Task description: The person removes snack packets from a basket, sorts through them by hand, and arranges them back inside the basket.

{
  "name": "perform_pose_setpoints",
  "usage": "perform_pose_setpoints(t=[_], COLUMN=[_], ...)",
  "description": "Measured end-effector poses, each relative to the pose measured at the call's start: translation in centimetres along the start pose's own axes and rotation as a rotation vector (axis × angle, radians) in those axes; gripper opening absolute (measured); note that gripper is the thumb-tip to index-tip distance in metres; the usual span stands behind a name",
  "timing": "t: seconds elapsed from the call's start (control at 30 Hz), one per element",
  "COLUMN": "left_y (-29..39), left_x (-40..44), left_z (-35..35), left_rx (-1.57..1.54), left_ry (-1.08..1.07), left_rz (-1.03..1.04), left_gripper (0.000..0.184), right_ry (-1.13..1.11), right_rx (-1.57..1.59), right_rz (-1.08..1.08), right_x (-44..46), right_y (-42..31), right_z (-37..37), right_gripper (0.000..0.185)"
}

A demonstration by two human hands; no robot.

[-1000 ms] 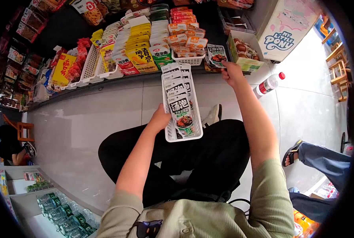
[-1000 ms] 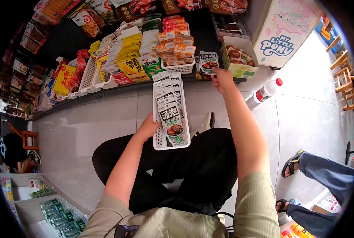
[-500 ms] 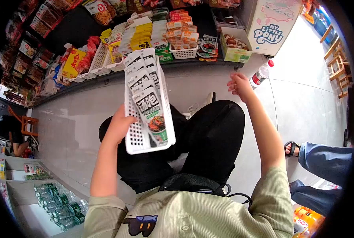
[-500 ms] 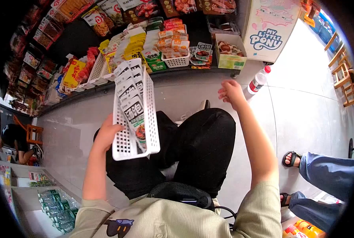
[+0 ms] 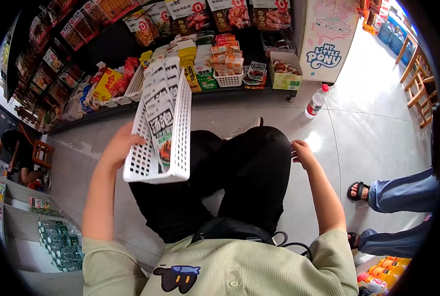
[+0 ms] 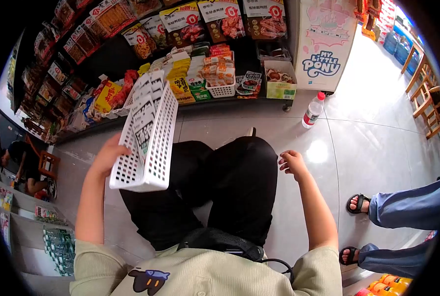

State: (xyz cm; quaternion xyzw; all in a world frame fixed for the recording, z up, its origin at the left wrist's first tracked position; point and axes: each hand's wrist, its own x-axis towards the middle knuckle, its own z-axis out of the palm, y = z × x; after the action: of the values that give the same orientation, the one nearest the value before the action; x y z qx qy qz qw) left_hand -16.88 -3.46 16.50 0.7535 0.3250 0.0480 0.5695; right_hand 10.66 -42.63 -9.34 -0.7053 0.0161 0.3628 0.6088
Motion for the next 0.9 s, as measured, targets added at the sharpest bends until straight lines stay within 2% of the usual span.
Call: perform_pose_setpoints(t=[0.2, 0.43, 0.63, 0.73, 0.8, 0.87, 0.9], left_y=[1.6, -0.3, -3.8, -5.8, -5.6, -6.7, -7.3], left_x=[2.3, 6.5, 10.1, 11.5, 11.6, 12.4, 13.1], left_z=[0.5, -0.8, -2.5, -3.8, -4.4, -5.3, -6.0], left_rx=[0.021, -0.039, -0.122, -0.144, 0.077, -0.002, -0.068], left_ry=[0.043, 0.004, -0.06, -0.08, -0.02, -0.082, -0.129], left_rz=[0.035, -0.003, 0.054, 0.068, 0.117, 0.134, 0.124], left_gripper=[0.05, 0.047, 0.051, 0.05, 0.05, 0.053, 0.056], right_ry=[-0.043, 0.064, 0.061, 0.081, 0.127, 0.089, 0.013], right_rx=[-0.01, -0.062, -0.102, -0.221, -0.327, -0.433, -0.393], right_rz=[-0.016, -0.026, -0.196, -0.406, -0.538, -0.715, -0.647], right_x=[0.3, -0.2, -1.1, -0.7, -1.2, -1.1, -1.3], right_y=[-0.9, -3.0, -6.4, -8.9, -11.5, -13.2, -14.3], right_z=[-0.4, -0.8, 2.2, 5.6, 9.0, 12.3, 14.5], right_gripper=[0.014, 0.016, 0.012, 0.011, 0.01, 0.012, 0.016])
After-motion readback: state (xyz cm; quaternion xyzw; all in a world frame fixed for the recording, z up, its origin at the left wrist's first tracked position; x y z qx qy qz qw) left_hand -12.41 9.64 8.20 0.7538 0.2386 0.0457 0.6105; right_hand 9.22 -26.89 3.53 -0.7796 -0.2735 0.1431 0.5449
